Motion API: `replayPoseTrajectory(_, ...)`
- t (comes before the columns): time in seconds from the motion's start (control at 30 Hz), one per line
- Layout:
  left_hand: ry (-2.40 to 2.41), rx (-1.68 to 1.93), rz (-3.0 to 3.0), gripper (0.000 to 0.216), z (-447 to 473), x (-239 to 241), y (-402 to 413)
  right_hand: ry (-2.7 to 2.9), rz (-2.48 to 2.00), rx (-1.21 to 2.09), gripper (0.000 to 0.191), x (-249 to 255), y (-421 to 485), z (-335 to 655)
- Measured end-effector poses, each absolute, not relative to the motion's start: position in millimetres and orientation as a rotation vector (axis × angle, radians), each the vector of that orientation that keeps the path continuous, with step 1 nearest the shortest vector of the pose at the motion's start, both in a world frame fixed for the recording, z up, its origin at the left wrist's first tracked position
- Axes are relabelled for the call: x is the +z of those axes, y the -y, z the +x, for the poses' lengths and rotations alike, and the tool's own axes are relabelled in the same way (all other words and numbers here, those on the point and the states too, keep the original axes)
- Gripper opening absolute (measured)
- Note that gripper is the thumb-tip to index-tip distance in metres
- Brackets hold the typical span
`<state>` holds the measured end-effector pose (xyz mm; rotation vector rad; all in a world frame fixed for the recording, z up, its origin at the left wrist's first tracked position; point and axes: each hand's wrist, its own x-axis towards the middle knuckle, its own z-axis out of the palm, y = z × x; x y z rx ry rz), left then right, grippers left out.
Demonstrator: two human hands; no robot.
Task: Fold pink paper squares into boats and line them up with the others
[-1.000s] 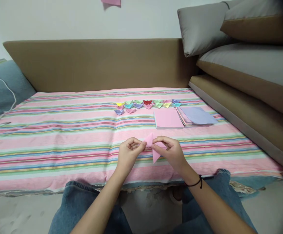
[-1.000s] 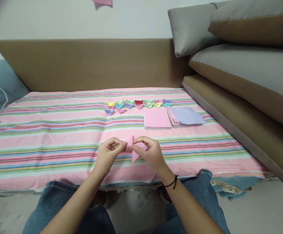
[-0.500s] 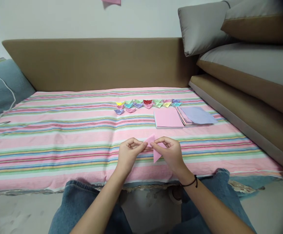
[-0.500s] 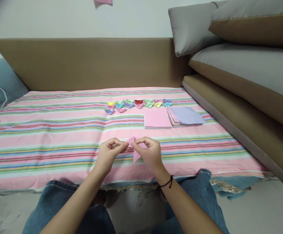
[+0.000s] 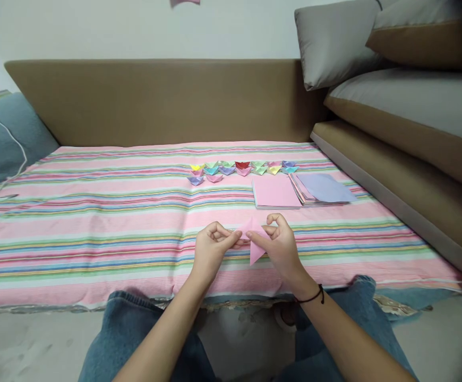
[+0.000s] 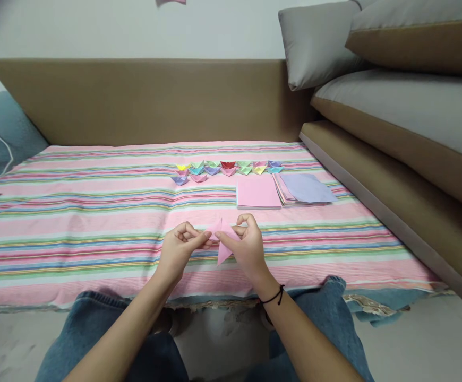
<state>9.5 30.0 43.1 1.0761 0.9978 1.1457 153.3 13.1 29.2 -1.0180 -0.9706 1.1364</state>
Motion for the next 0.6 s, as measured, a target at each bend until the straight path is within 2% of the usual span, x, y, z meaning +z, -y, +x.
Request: replayPoseTrajectory(0.6,-0.967,1.142,1.126,0.033,8.7,44.8,-32.1,1.071,-1.086,1.203,0.049,29.9,-13.6,156.5)
